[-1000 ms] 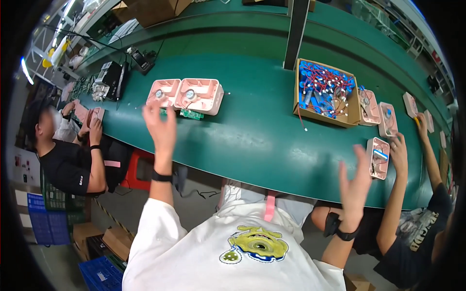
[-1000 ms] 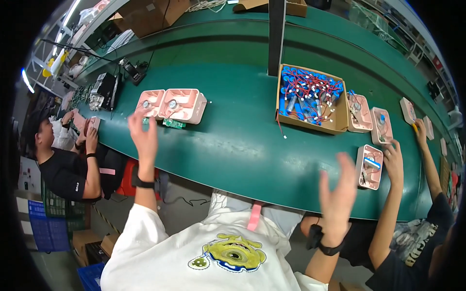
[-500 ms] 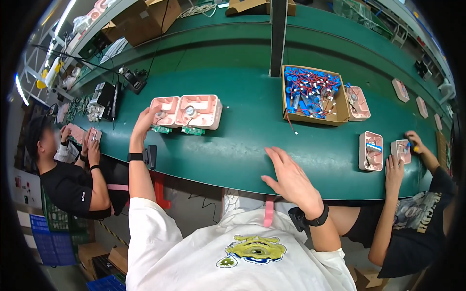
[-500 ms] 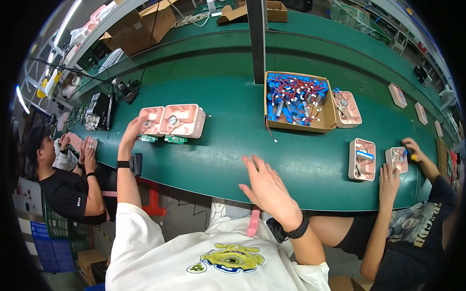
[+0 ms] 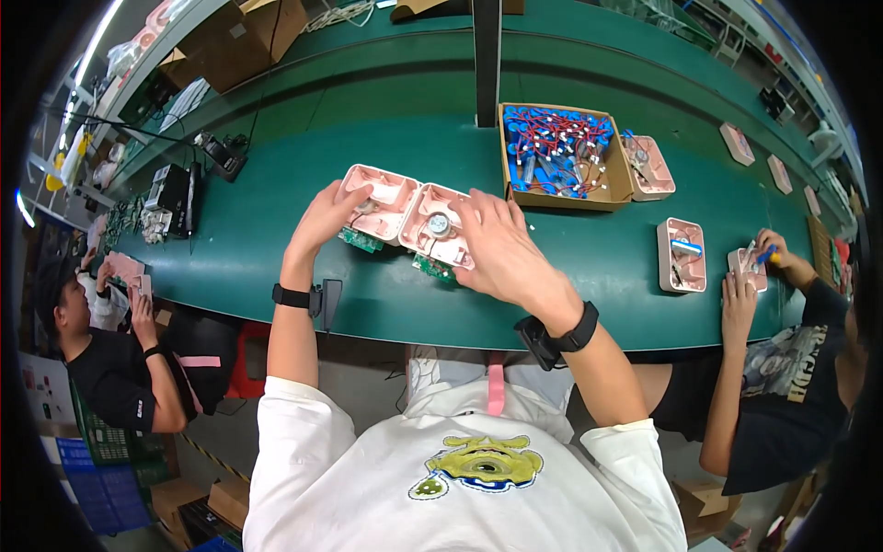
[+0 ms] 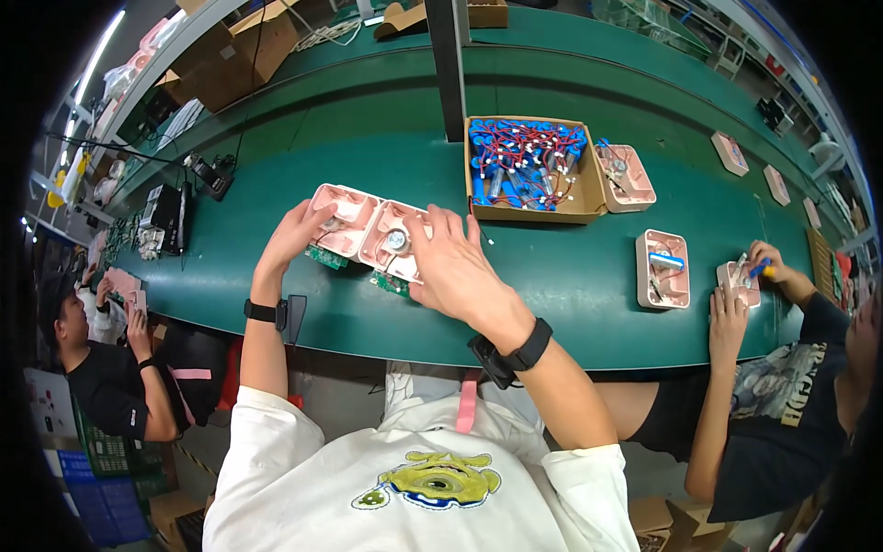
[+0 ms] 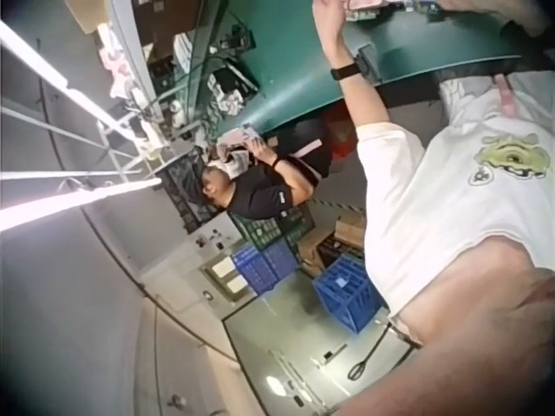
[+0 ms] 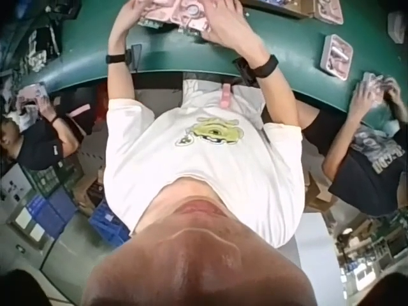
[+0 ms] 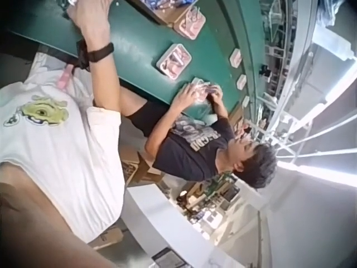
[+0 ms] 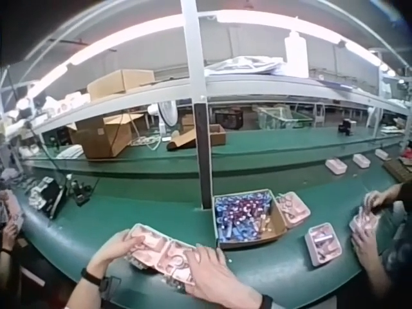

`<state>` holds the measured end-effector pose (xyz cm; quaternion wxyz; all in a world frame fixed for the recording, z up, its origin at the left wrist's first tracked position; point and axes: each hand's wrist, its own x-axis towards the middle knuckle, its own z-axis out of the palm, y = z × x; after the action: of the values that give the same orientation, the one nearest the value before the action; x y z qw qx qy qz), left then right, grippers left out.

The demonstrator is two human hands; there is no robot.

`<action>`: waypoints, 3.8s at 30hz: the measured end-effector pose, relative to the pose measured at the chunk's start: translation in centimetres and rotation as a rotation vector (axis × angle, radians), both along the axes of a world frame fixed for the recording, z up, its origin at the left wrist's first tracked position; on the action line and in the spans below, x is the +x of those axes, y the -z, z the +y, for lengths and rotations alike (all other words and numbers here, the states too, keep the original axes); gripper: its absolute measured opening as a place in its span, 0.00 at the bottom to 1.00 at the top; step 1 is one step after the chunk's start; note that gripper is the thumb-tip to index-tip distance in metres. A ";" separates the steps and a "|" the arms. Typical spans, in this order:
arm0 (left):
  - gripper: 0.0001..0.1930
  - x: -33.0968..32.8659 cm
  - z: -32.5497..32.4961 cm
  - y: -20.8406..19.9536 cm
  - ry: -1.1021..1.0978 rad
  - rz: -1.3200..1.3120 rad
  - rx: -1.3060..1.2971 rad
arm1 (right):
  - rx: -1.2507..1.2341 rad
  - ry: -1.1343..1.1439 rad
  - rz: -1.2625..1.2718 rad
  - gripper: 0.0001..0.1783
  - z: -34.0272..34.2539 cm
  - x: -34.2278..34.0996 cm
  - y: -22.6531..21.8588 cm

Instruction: The person picks up a battery from a box, places it into a pink plastic housing, and connects the battery wire to a circuit board. This process is repeated for several housings before they are set aside on the assembly line.

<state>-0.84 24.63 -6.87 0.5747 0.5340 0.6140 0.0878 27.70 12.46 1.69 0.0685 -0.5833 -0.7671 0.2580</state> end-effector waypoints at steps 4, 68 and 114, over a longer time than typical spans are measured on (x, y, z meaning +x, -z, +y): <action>0.35 -0.1 -0.1 0.3 -0.029 -0.023 0.077 | -0.051 0.045 0.074 0.49 1.0 0.3 -1.0; 0.13 11.7 -9.6 -5.0 -0.489 -0.660 0.232 | -0.375 0.305 0.927 0.07 6.4 4.7 -8.2; 0.10 13.2 -6.1 -6.0 -0.182 -0.548 0.939 | 0.330 0.240 0.143 0.05 4.9 -0.3 -5.3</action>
<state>12.31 18.48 -0.90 0.4035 0.6354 0.3806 0.5373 27.44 17.31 7.02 0.2475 -0.6315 -0.7172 0.1598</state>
